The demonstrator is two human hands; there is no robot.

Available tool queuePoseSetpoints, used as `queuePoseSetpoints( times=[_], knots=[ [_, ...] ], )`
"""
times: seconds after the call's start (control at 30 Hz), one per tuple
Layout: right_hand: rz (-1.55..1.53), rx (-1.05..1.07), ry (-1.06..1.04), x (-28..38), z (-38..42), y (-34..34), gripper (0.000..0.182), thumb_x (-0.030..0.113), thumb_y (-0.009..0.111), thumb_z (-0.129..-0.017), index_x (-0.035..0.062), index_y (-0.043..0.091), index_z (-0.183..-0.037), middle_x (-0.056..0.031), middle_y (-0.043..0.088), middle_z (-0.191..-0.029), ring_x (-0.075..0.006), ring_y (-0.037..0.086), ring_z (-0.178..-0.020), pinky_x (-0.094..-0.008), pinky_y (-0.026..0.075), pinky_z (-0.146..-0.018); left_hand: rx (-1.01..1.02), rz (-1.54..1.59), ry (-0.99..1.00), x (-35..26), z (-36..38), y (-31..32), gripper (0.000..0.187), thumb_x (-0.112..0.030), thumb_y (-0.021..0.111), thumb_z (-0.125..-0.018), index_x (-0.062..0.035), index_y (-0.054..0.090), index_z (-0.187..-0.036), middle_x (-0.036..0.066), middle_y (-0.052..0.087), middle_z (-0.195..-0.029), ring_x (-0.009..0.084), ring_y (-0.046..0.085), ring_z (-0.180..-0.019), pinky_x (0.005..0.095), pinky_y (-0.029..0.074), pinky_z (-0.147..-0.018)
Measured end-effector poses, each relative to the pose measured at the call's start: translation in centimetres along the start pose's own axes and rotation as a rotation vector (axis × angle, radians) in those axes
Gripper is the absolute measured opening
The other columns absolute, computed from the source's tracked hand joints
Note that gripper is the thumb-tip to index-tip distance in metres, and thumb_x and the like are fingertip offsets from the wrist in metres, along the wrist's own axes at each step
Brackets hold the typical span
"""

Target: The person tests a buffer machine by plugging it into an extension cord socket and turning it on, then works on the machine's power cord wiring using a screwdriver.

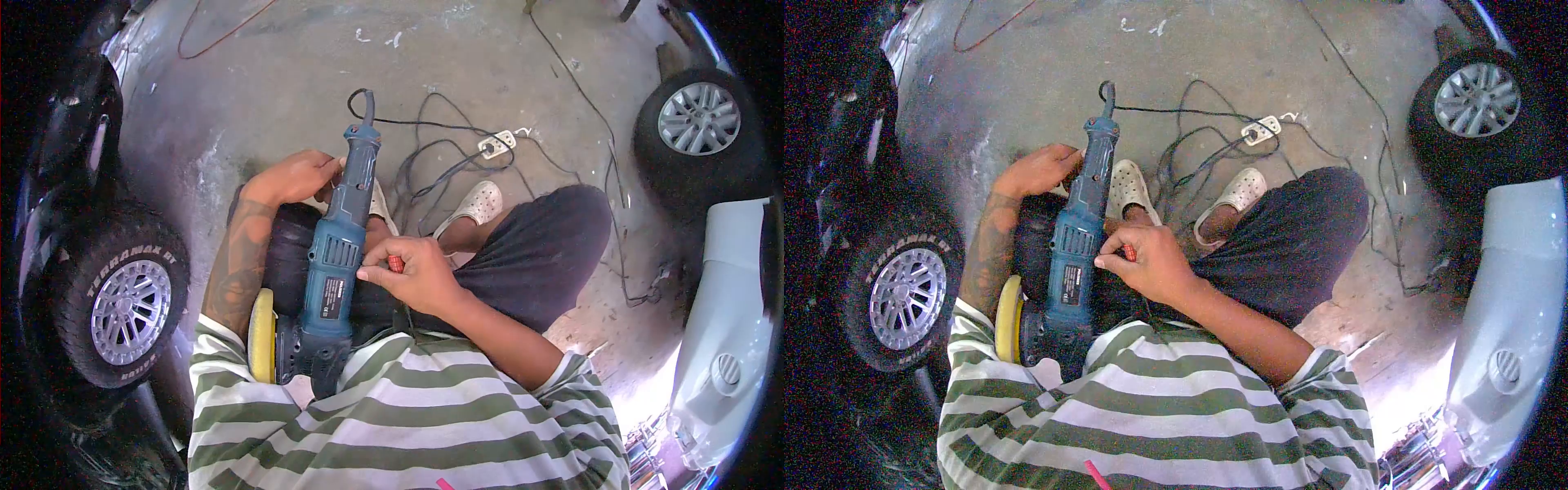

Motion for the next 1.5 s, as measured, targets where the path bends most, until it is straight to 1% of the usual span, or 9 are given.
queuePoseSetpoints(
  times=[0.2,0.43,0.5,0.8,0.93,1.0,1.13,1.2,1.5],
  knots=[
    [-0.081,-0.008,0.142,-0.5,-0.1,0.4,0.017,0.018,0.079,-0.077,0.0049,0.07,-0.082,-0.0057,0.051,-0.058,-0.0139,0.048,-0.053,-0.0325,0.04,-0.051,-0.069,0.039,0.009,-0.1,0.3,-0.1,0.051,-0.037,0.041,-0.1,0.0054,0.067,-0.091,0.018,0.07,-0.083,0.0291,0.067,-0.077,0.0398,0.05,-0.075],
    [-0.061,0.04,0.105,-1.4,-0.3,0.8,0.018,0.019,0.08,-0.076,0.0054,0.07,-0.082,-0.0035,0.052,-0.059,-0.0119,0.047,-0.052,-0.0295,0.038,-0.05,-0.096,0.048,0.044,0.0,0.4,-0.1,0.056,-0.044,0.04,-0.1,0.0041,0.067,-0.089,0.015,0.068,-0.074,0.0263,0.065,-0.071,0.0384,0.049,-0.071],
    [-0.264,0.044,0.198,-2.5,-0.1,1.4,0.019,0.02,0.08,-0.076,0.0052,0.07,-0.082,-0.0015,0.049,-0.056,-0.0103,0.045,-0.051,-0.0285,0.036,-0.048,-0.099,0.067,0.031,0.4,0.2,0.0,0.056,-0.044,0.04,-0.1,0.0038,0.067,-0.089,0.014,0.068,-0.073,0.0252,0.064,-0.07,0.038,0.049,-0.07],
    [-0.088,0.017,0.115,-1.7,-0.1,0.8,0.018,0.019,0.08,-0.076,0.0045,0.071,-0.083,0.0009,0.048,-0.053,-0.0064,0.041,-0.049,-0.0269,0.035,-0.048,-0.062,0.106,-0.005,0.8,0.1,0.2,0.057,-0.044,0.038,-0.101,0.0041,0.066,-0.088,0.012,0.066,-0.07,0.0218,0.062,-0.066,0.0371,0.049,-0.068],
    [-0.177,0.011,0.087,-1.6,-0.1,0.7,0.019,0.019,0.081,-0.076,0.0042,0.071,-0.084,0.0018,0.047,-0.054,-0.0056,0.041,-0.051,-0.0261,0.035,-0.049,-0.011,0.118,-0.043,0.6,0.0,0.1,0.057,-0.044,0.038,-0.101,0.0046,0.066,-0.089,0.011,0.066,-0.069,0.0215,0.062,-0.065,0.0371,0.049,-0.067],
    [-0.212,0.047,0.157,-2.5,0.1,1.0,0.018,0.01,0.081,-0.077,0.0009,0.07,-0.088,0.0095,0.05,-0.064,0.0007,0.036,-0.056,-0.0183,0.031,-0.05,-0.018,0.106,-0.034,0.5,0.1,0.0,0.057,-0.044,0.038,-0.101,0.0047,0.065,-0.089,0.011,0.066,-0.069,0.0215,0.061,-0.065,0.0371,0.049,-0.067],
    [-0.192,0.037,0.157,-2.5,0.1,1.1,0.02,0.01,0.082,-0.076,0.0005,0.07,-0.089,0.008,0.052,-0.064,0.0003,0.037,-0.056,-0.0185,0.032,-0.05,-0.056,0.125,-0.013,0.8,-0.2,0.2,0.056,-0.043,0.039,-0.101,0.0049,0.066,-0.088,0.012,0.066,-0.069,0.0218,0.061,-0.063,0.0369,0.049,-0.065],
    [-0.143,-0.025,0.063,-1.4,0.1,0.9,0.019,0.015,0.081,-0.075,0.0053,0.072,-0.087,0.0012,0.047,-0.056,-0.0068,0.042,-0.052,-0.0263,0.036,-0.049,-0.067,0.107,0.03,1.0,-0.2,0.3,0.056,-0.043,0.04,-0.101,0.0048,0.066,-0.087,0.012,0.066,-0.069,0.022,0.061,-0.063,0.0368,0.049,-0.065],
    [-0.079,-0.062,0.0,-1.6,0.2,0.7,0.02,0.019,0.082,-0.074,0.0083,0.072,-0.088,-0.0024,0.046,-0.053,-0.0106,0.045,-0.048,-0.0295,0.036,-0.047,-0.051,0.141,0.011,1.1,-0.5,0.2,0.057,-0.043,0.041,-0.1,0.0048,0.066,-0.084,0.013,0.066,-0.07,0.0228,0.062,-0.064,0.0374,0.048,-0.066]
  ],
)
Point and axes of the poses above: each hand's wrist, its own z-axis away from the middle knuckle, its own y-axis out of the palm, x = y × z, the point moved 4 cm from there along -z, towards the middle knuckle
